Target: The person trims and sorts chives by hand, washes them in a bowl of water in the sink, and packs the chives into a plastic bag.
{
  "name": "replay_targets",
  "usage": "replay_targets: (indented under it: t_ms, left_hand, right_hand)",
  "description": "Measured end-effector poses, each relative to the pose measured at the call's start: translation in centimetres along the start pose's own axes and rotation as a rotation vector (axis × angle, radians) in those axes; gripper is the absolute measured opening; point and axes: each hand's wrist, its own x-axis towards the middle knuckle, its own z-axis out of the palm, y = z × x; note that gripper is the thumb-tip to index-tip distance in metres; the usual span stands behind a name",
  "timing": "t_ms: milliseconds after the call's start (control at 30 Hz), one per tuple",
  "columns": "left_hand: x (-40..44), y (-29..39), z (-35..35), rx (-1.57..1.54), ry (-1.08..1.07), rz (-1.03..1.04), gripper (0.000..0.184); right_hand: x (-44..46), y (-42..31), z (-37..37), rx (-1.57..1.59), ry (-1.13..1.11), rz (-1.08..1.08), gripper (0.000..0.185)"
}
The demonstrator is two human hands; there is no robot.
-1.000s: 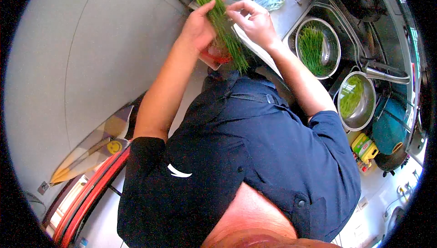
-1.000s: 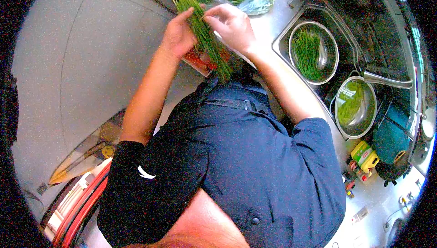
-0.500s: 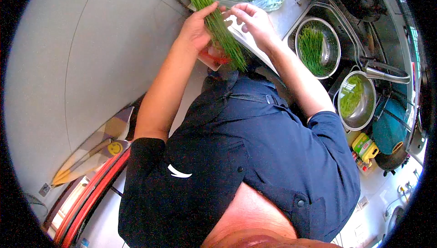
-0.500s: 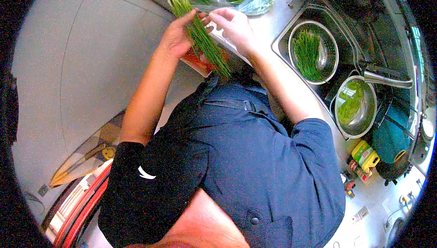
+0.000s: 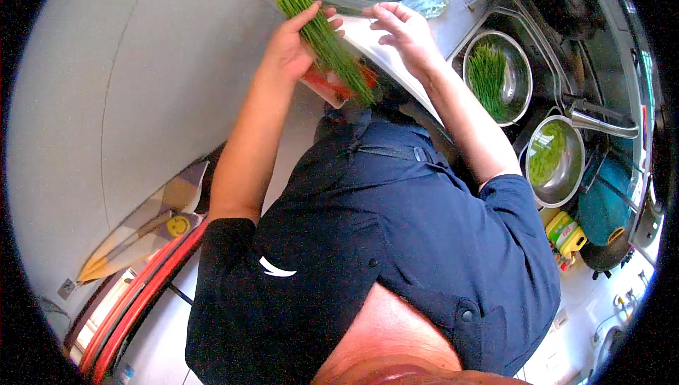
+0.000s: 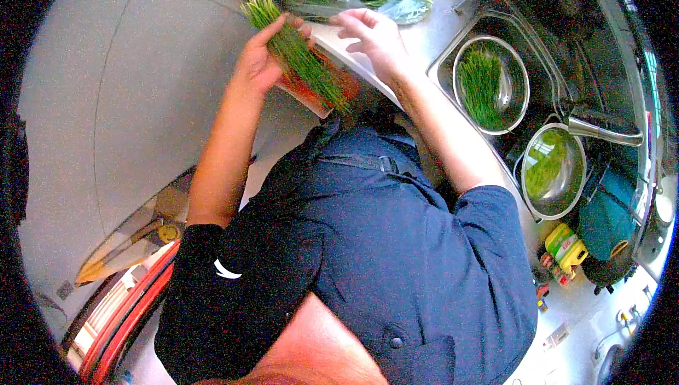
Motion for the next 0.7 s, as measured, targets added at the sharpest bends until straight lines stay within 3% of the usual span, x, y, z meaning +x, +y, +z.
replay_targets:
  t_ms: [267,467,667,700]
  left_hand:
    - [-0.4,0.1,-1.8,-0.018,0.021,0.016,0.027]
    - [-1.2,0.8,-3.4,-0.001,0.105,0.055,0.026]
    - [-4.0,2.0,-3.9,0.066,0.194,0.117,0.029]
    - [-4.5,2.2,-3.6,0.063,0.199,0.121,0.029]
  right_hand:
    - [0.1,-0.8,0.3,0.329,-0.025,0.021,0.022]
    - [0.2,-0.8,-0.9,0.371,-0.031,-0.006,0.021]
    - [-0.3,-0.4,-0.9,0.127,-0.054,-0.021,0.023]
    - [0.3,0.8,-1.1,-0.063,-0.085,-0.054,0.021]
